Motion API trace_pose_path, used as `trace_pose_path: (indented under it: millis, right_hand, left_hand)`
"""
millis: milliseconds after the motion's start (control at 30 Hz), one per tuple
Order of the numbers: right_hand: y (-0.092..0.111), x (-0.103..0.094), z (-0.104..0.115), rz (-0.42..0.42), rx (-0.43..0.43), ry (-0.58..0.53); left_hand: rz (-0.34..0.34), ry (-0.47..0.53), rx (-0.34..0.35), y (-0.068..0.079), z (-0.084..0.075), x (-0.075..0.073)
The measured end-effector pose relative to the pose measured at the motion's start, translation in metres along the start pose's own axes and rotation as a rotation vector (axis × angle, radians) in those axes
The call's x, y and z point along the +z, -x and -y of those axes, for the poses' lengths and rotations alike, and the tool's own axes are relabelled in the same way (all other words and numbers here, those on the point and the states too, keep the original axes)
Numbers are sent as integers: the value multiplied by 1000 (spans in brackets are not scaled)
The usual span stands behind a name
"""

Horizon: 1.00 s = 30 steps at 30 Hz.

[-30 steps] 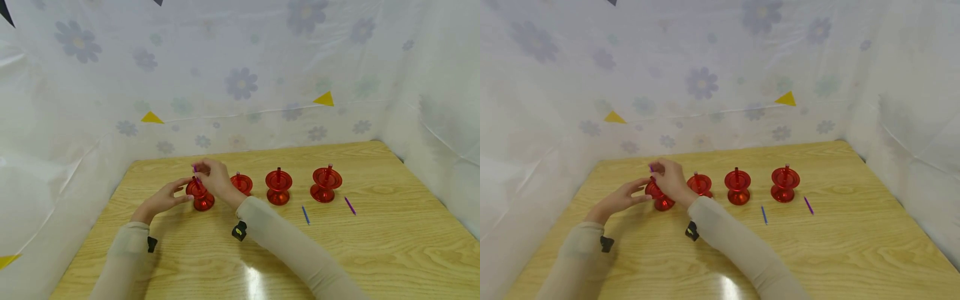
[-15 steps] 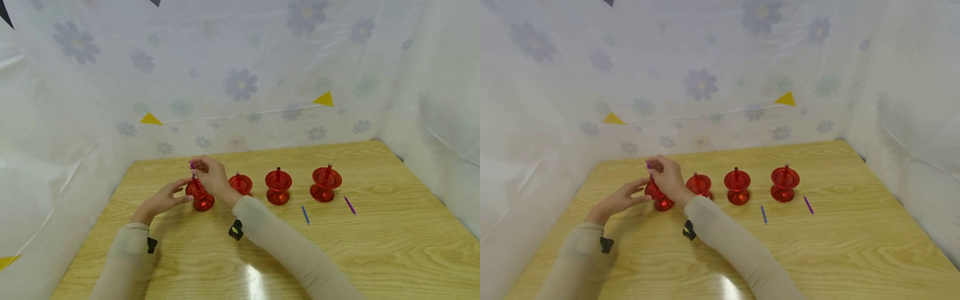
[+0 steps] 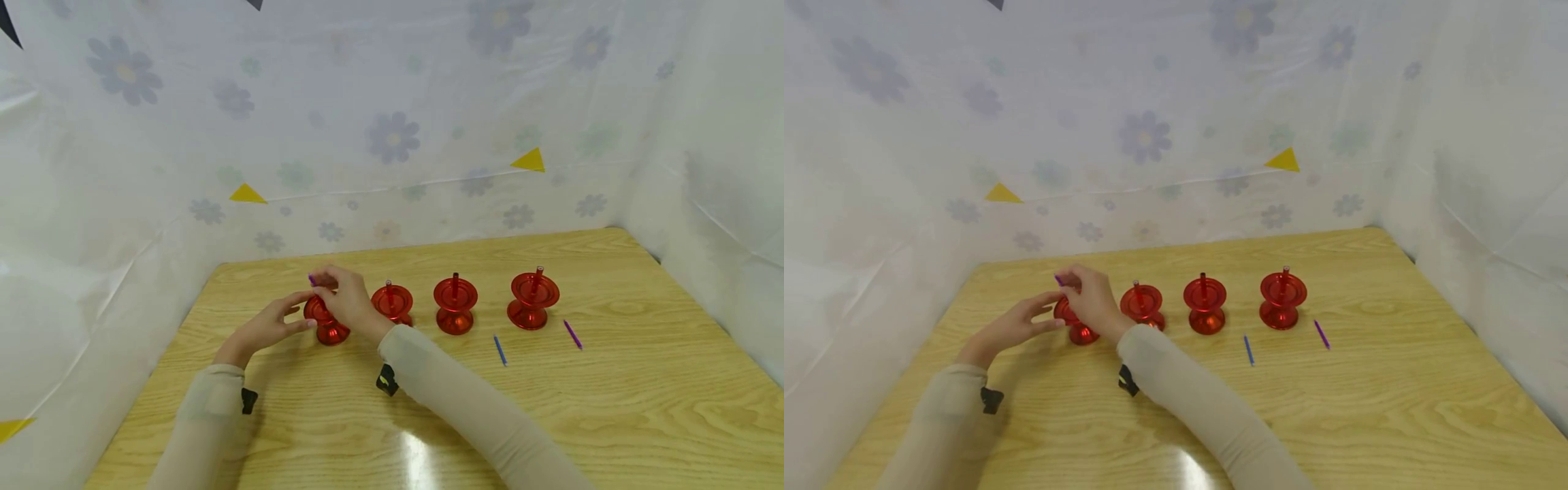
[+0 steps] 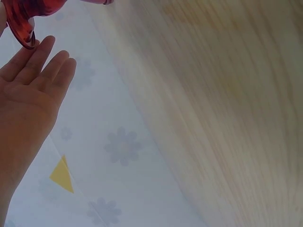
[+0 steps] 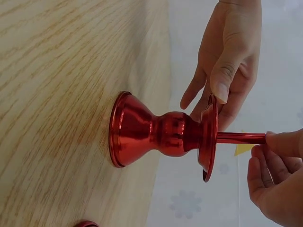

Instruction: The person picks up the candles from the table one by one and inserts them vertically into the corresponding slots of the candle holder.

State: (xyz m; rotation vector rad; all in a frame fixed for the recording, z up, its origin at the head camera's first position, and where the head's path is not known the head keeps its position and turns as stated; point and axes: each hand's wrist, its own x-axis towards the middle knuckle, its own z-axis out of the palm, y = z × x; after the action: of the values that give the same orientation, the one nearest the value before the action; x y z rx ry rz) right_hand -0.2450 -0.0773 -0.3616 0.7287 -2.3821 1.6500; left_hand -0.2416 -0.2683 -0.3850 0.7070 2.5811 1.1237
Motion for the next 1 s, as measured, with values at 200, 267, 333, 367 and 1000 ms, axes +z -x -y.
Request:
trace_pose_path:
  millis: [200, 267, 333, 367, 1000]
  right_hand:
    - [1, 0, -1, 16, 24, -2]
    - [1, 0, -1, 15, 22, 1]
    - [1, 1, -1, 13, 22, 3]
    - [1, 1, -1, 10, 23, 5]
    - [2, 3, -4, -45, 66, -17]
  left_hand:
    - [0, 6, 8, 1, 0, 0]
    - [-1, 6, 4, 1, 0, 0]
    - [-2, 4, 5, 1, 0, 0]
    - [-2, 3, 6, 1, 1, 0]
    - [-1, 15, -18, 1, 1, 1]
